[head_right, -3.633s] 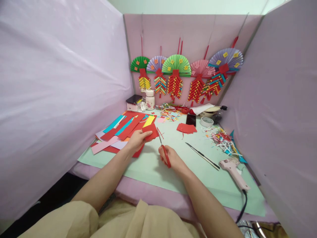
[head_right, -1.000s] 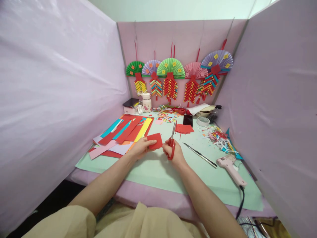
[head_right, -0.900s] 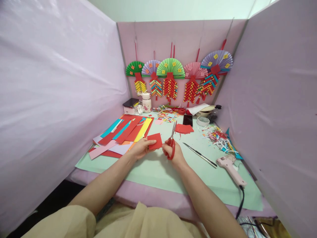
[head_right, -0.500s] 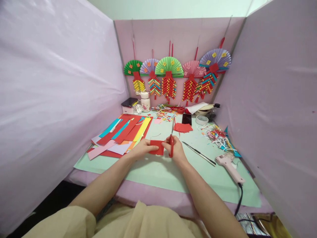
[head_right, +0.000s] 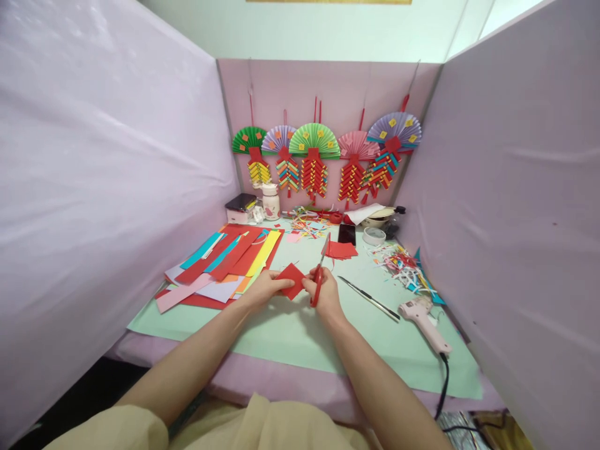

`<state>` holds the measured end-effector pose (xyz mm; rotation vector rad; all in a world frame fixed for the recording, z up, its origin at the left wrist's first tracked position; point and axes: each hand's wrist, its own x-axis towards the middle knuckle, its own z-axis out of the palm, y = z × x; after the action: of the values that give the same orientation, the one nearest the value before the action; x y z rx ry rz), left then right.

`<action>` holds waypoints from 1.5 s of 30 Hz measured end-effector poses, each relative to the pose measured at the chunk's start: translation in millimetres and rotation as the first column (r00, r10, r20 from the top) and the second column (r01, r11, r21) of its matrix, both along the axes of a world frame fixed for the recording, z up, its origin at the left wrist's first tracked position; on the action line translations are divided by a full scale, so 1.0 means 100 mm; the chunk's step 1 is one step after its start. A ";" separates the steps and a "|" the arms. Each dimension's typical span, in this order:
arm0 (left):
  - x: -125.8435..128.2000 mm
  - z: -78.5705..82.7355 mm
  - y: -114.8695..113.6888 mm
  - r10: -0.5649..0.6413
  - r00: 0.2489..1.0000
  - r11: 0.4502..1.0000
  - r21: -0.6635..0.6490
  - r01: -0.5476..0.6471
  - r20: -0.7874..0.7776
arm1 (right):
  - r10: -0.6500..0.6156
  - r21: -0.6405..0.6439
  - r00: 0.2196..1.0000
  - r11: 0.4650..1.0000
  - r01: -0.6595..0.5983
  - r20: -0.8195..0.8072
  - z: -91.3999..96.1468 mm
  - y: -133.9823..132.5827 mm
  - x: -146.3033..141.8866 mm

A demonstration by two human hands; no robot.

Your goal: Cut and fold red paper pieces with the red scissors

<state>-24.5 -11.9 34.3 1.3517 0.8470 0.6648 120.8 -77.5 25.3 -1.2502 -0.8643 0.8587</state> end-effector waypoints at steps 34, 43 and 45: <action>0.24 -0.19 -0.19 0.129 0.948 0.989 0.031 -0.144 0.292 | -0.042 0.109 0.961 0.991 0.074 -0.272 -0.08 -0.02 -0.12; 0.18 -0.12 -0.18 0.116 0.959 0.978 0.138 -0.156 0.258 | -0.047 0.113 0.991 0.992 0.062 -0.127 -0.10 -0.01 -0.08; 0.16 -0.12 -0.15 0.086 0.971 0.967 0.216 -0.136 0.224 | -0.048 0.122 0.998 0.991 0.054 -0.049 -0.07 0.00 -0.03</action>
<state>-8.4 -26.4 22.5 1.4158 0.6917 1.0028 117.9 -78.0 18.2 -1.1365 -0.8327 0.7786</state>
